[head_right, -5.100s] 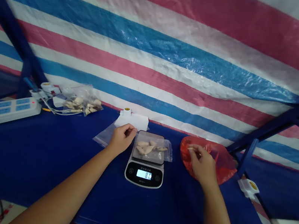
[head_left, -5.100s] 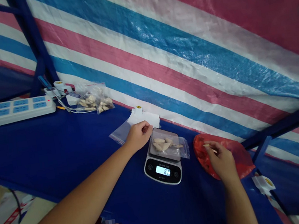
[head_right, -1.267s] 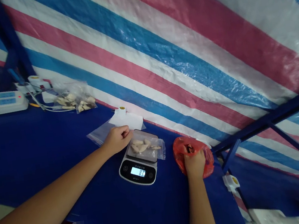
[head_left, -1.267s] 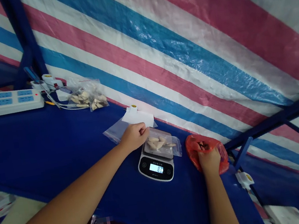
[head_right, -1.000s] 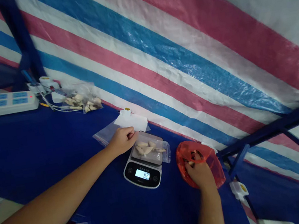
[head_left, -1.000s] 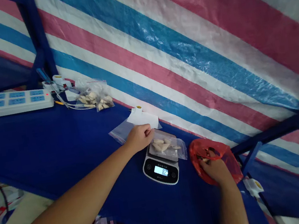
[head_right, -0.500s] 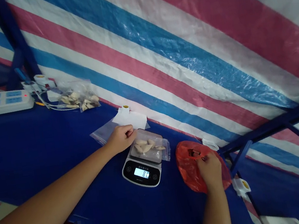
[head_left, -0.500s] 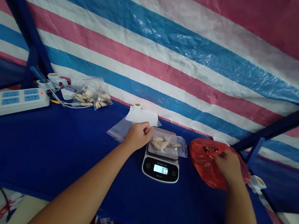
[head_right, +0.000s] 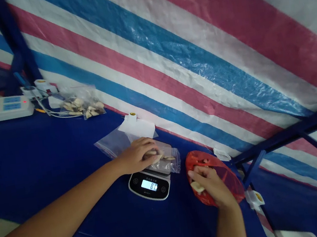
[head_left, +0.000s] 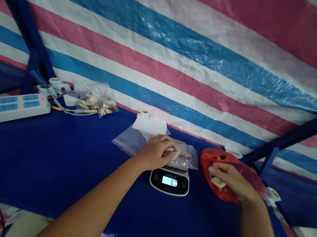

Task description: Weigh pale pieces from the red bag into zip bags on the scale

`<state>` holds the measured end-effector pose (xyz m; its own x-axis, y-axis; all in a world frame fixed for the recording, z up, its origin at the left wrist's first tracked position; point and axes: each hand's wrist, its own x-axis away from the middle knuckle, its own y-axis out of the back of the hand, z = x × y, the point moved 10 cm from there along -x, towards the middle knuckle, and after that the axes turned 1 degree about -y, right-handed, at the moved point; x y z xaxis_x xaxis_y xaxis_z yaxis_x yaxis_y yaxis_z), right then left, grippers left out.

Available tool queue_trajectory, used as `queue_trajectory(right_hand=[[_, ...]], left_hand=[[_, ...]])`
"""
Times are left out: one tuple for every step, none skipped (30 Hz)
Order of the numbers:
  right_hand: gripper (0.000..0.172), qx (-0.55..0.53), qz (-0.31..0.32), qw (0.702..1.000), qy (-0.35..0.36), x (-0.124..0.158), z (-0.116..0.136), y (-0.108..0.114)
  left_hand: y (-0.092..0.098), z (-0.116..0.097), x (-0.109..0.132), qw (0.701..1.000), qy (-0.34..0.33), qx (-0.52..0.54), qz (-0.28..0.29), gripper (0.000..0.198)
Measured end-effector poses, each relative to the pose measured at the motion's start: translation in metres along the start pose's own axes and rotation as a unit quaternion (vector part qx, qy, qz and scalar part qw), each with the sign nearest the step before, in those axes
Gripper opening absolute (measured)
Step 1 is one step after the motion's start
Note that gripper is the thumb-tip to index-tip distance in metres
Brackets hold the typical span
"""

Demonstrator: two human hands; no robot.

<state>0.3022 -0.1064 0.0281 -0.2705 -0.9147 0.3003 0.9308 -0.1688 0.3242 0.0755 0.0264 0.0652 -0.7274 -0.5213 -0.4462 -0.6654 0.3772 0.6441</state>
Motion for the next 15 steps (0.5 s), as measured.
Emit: queue_trajectory(right_hand=[[0.049,0.001,0.001,1.000,0.007,-0.005,0.003,-0.008],[0.046,0.004,-0.003,1.000,0.016,-0.011,0.005,-0.014],[0.042,0.008,-0.011,1.000,0.027,-0.016,0.007,-0.017],[0.041,0.013,-0.019,0.999,0.041,-0.020,0.009,-0.019],[0.041,0.019,-0.025,0.998,0.053,-0.023,0.010,-0.019],[0.042,0.023,-0.030,0.997,0.064,-0.025,0.010,-0.020],[0.044,0.026,-0.035,0.997,0.071,-0.027,0.010,-0.020],[0.046,0.026,-0.036,0.996,0.076,-0.028,0.009,-0.021],[0.048,0.026,-0.034,0.996,0.074,-0.028,0.008,-0.022],[0.050,0.025,-0.031,0.997,0.068,-0.028,0.006,-0.024],[0.052,0.026,-0.027,0.998,0.059,-0.028,0.004,-0.026],[0.054,0.026,-0.024,0.998,0.050,-0.028,0.003,-0.027],[0.055,0.026,-0.027,0.998,0.042,-0.028,0.002,-0.026],[0.056,0.027,-0.036,0.998,0.037,-0.027,0.002,-0.023],[0.055,0.026,-0.048,0.998,0.035,-0.026,0.002,-0.018]], left_hand=[[-0.003,-0.001,0.000,1.000,0.001,0.002,0.013,0.029],[-0.005,-0.001,0.000,1.000,0.001,0.004,0.020,0.030],[-0.007,-0.001,0.001,1.000,-0.001,0.004,0.025,0.030],[-0.008,-0.001,0.001,1.000,-0.003,0.000,0.030,0.031],[-0.009,-0.001,0.002,0.999,-0.005,-0.007,0.035,0.032],[-0.011,-0.001,0.003,0.999,-0.008,-0.017,0.042,0.036],[-0.013,-0.001,0.004,0.998,-0.012,-0.029,0.050,0.042],[-0.015,-0.002,0.005,0.997,-0.017,-0.042,0.059,0.048],[-0.017,-0.004,0.006,0.996,-0.022,-0.052,0.068,0.052],[-0.018,-0.006,0.006,0.995,-0.024,-0.060,0.075,0.052],[-0.018,-0.008,0.004,0.994,-0.024,-0.064,0.081,0.049],[-0.018,-0.010,0.002,0.994,-0.024,-0.065,0.086,0.046],[-0.018,-0.013,-0.002,0.993,-0.024,-0.064,0.092,0.044],[-0.018,-0.017,-0.007,0.993,-0.025,-0.062,0.102,0.044],[-0.018,-0.022,-0.014,0.991,-0.028,-0.062,0.116,0.044]])
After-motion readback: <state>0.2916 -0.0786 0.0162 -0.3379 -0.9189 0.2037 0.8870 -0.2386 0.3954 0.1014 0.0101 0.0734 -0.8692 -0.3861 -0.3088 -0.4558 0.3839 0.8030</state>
